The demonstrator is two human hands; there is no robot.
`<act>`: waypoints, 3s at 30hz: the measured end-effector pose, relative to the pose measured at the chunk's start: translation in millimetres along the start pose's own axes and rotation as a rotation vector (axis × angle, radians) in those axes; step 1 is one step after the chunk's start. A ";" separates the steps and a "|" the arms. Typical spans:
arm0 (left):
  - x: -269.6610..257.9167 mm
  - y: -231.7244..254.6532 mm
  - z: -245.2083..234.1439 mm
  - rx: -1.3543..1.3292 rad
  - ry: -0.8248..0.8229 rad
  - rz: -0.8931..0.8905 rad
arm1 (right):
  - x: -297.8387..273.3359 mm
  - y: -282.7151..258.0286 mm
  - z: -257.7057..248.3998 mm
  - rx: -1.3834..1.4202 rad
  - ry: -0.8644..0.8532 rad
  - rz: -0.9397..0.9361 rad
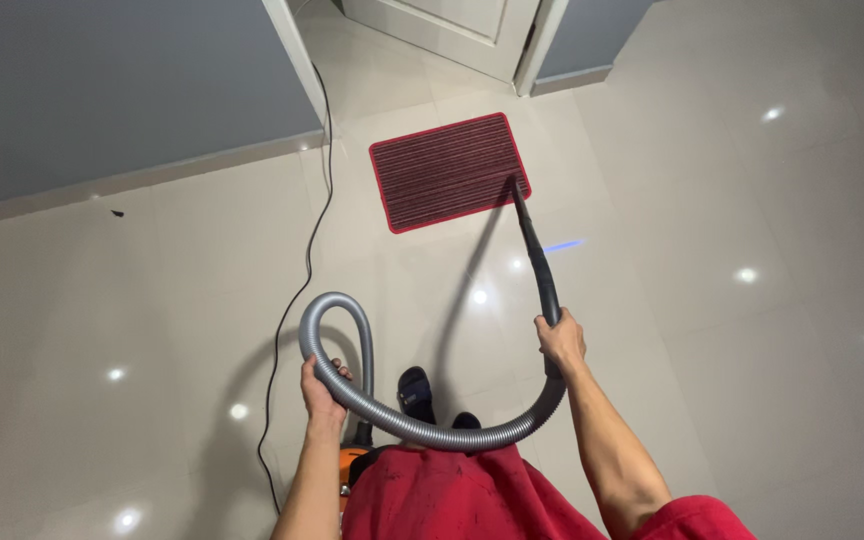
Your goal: The person vacuums the tiled floor using a vacuum cleaner hose, moving it across the surface and around a red mat.
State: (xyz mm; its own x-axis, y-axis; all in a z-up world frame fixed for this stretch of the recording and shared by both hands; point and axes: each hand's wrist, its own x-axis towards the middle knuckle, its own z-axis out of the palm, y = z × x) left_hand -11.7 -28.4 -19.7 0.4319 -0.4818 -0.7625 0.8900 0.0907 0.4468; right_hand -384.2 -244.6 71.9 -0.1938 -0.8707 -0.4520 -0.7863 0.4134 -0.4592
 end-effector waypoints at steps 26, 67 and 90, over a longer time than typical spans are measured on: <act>3.2 37.6 7.2 0.063 -0.040 -0.097 | -42.1 -55.6 39.2 0.036 -0.309 -0.168; -34.8 -63.3 12.7 -0.078 0.045 0.055 | 14.3 -78.5 9.7 -0.288 -0.348 -0.269; -20.9 -30.6 107.3 0.127 -0.115 0.086 | 111.6 -40.1 -38.1 0.014 -0.031 -0.027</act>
State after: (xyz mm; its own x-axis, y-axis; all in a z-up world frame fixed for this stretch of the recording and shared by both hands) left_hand -63.7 -114.6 32.8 0.4792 -0.5742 -0.6638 0.8220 0.0285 0.5687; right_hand -396.6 -368.6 69.0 -0.1541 -0.8728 -0.4631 -0.7826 0.3939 -0.4820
